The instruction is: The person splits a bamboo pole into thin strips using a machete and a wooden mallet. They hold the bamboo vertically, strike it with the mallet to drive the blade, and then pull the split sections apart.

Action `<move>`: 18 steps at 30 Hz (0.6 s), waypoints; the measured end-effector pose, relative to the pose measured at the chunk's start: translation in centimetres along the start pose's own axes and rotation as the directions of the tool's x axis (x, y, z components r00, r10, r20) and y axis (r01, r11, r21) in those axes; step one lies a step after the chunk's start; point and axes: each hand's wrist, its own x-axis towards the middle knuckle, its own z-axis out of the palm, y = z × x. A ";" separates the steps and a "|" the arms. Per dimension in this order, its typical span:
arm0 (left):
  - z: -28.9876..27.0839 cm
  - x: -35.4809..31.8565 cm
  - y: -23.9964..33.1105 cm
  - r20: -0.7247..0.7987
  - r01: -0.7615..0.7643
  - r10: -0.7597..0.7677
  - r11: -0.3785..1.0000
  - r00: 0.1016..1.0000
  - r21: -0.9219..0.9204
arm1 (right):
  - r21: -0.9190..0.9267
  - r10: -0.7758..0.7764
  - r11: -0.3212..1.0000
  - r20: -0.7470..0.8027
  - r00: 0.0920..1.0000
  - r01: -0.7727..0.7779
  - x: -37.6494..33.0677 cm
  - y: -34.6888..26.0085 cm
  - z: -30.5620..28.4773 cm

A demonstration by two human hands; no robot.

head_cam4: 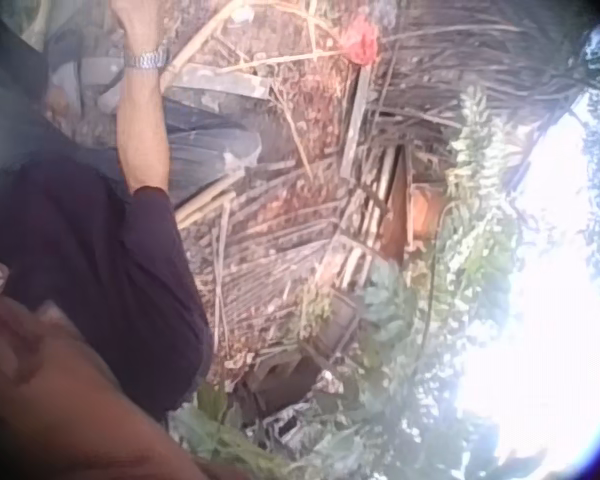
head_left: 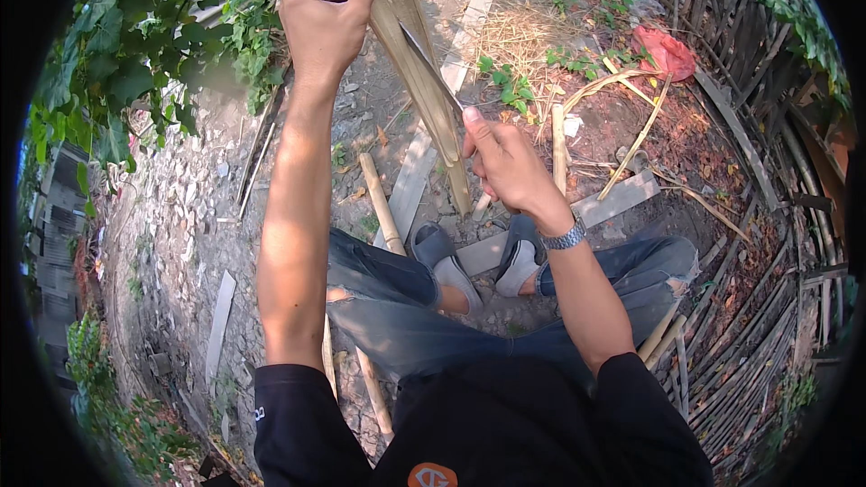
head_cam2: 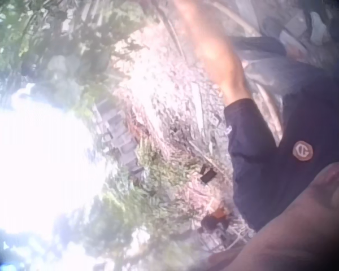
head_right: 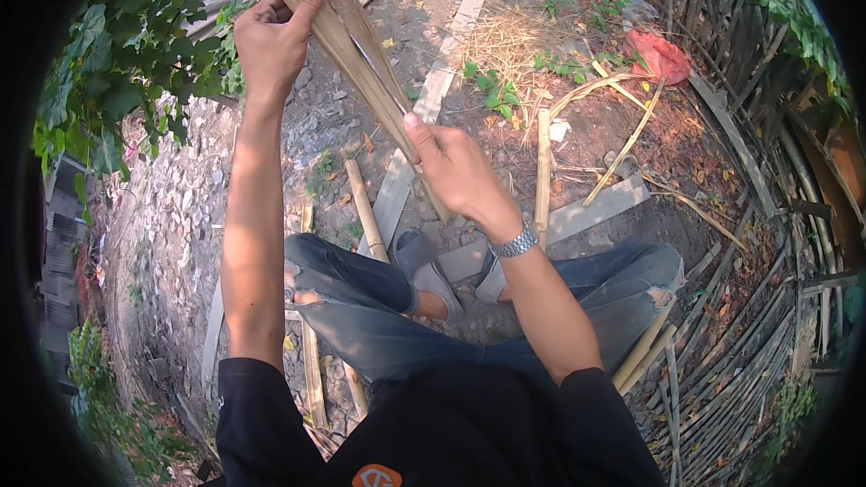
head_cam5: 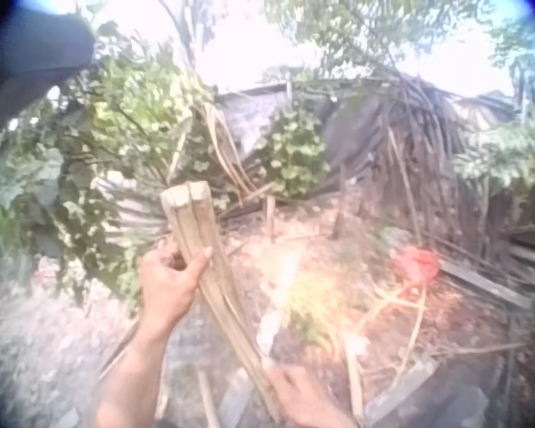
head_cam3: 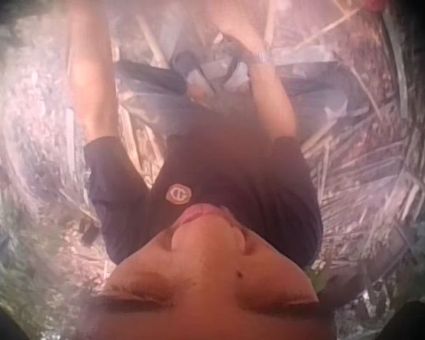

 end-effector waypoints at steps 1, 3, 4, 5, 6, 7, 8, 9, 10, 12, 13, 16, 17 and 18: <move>0.5 0.0 0.2 -0.042 -0.036 0.036 0.999 0.998 0.019 | -0.062 -0.056 0.997 -0.069 0.996 0.052 -0.5 -0.6 0.5; 1.1 -0.4 0.6 -0.063 -0.025 0.029 0.997 0.998 0.068 | -0.180 -0.118 0.980 -0.156 0.981 0.089 -1.1 -2.0 1.2; 1.5 -0.6 0.7 -0.067 -0.034 0.036 0.999 0.997 0.037 | -0.230 -0.126 0.970 -0.175 0.977 0.084 -1.0 -2.8 1.5; 1.8 -0.7 0.9 -0.071 -0.041 0.042 0.999 0.997 0.007 | -0.278 -0.134 0.957 -0.192 0.972 0.077 -0.5 -3.3 2.1; 2.4 -1.0 1.7 -0.002 -0.014 0.014 0.999 1.000 -0.043 | -0.323 -0.172 0.942 -0.250 0.953 0.085 0.8 -2.8 2.6; 3.0 -1.0 2.2 -0.002 -0.012 0.012 0.999 1.000 -0.030 | -0.353 -0.219 0.929 -0.289 0.932 0.109 1.7 -2.5 2.9; 3.5 -1.0 2.7 -0.003 -0.010 0.010 1.000 1.000 -0.016 | -0.383 -0.267 0.914 -0.325 0.907 0.132 2.6 -2.3 3.1; 3.6 -1.0 3.0 -0.002 -0.004 0.004 1.000 1.000 0.002 | -0.411 -0.311 0.899 -0.355 0.882 0.151 3.2 -1.7 3.4; 3.5 -1.1 3.3 0.002 -0.007 0.007 1.000 1.000 -0.013 | -0.409 -0.388 0.883 -0.365 0.846 0.229 3.9 -0.4 3.6; 3.3 -1.1 4.0 0.009 -0.017 0.018 0.999 1.000 -0.049 | -0.198 -0.195 0.969 -0.253 0.948 0.147 3.7 2.1 3.1; 3.1 -0.9 4.1 0.013 -0.036 0.037 0.997 0.999 -0.062 | -0.088 -0.114 0.991 -0.183 0.977 0.099 3.9 2.9 2.7; 3.0 -1.4 4.1 -0.014 -0.043 0.041 0.993 0.999 -0.114 | 0.162 -0.223 0.958 -0.109 0.969 0.238 2.4 4.3 3.0; 3.0 -1.3 4.0 -0.023 -0.044 0.042 0.992 0.999 -0.115 | 0.136 -0.209 0.964 -0.138 0.968 0.228 2.2 4.4 3.3; 3.3 -1.3 4.1 -0.024 -0.046 0.043 0.988 0.999 -0.148 | 0.108 -0.189 0.972 -0.167 0.968 0.209 1.6 3.4 3.4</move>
